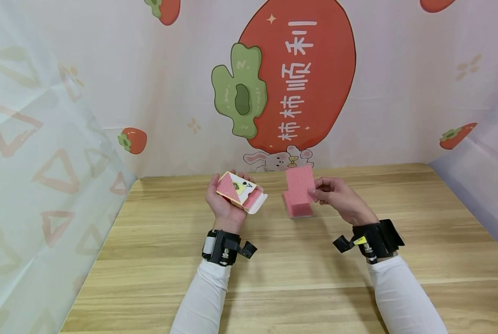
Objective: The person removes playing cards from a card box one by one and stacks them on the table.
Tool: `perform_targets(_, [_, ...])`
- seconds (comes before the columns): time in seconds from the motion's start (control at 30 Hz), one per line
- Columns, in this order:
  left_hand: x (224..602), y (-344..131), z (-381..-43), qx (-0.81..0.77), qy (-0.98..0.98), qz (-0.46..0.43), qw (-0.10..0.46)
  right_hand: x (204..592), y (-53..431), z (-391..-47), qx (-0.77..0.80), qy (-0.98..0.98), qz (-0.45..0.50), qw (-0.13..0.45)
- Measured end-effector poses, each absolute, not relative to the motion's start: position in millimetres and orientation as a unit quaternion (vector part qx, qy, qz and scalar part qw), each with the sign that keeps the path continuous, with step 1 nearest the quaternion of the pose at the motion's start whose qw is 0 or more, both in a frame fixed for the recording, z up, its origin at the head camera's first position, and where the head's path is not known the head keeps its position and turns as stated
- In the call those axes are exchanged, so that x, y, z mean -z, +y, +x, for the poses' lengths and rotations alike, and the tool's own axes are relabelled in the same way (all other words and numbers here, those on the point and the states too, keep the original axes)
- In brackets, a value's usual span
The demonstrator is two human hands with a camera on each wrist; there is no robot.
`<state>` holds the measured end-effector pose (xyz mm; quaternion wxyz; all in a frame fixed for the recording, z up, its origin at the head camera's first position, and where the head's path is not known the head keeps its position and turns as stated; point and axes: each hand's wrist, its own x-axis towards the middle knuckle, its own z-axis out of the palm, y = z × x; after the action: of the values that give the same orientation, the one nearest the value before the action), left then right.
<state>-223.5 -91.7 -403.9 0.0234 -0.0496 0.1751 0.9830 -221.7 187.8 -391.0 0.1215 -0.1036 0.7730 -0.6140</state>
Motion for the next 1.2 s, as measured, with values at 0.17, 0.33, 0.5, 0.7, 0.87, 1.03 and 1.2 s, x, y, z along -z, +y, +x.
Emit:
perform_targets(0.17, [404, -92, -224, -0.982, 0.179, -0.055, 0.021, 396, 189, -225, 0.616, 0.773, -0.09, 0.122])
perform_targets(0.33, [405, -91, -224, -0.982, 0.18, -0.05, 0.022, 401, 188, -228, 0.61, 0.78, -0.072, 0.122])
perform_targets(0.5, [405, -91, -223, -0.982, 0.18, -0.048, 0.022, 408, 186, -230, 0.596, 0.791, -0.06, 0.122])
perform_targets(0.7, [404, -91, -223, -0.983, 0.178, -0.048, 0.02, 417, 182, -232, 0.582, 0.804, -0.043, 0.116])
perform_targets(0.87, [405, -91, -225, -0.982, 0.179, -0.053, 0.015, 427, 179, -235, 0.57, 0.814, -0.029, 0.11])
perform_targets(1.03, [405, -90, -225, -0.983, 0.176, -0.052, 0.014, 433, 175, -236, 0.559, 0.822, -0.02, 0.108])
perform_targets(1.2, [405, -89, -225, -0.984, 0.173, -0.043, 0.013, 437, 172, -235, 0.554, 0.826, -0.015, 0.104])
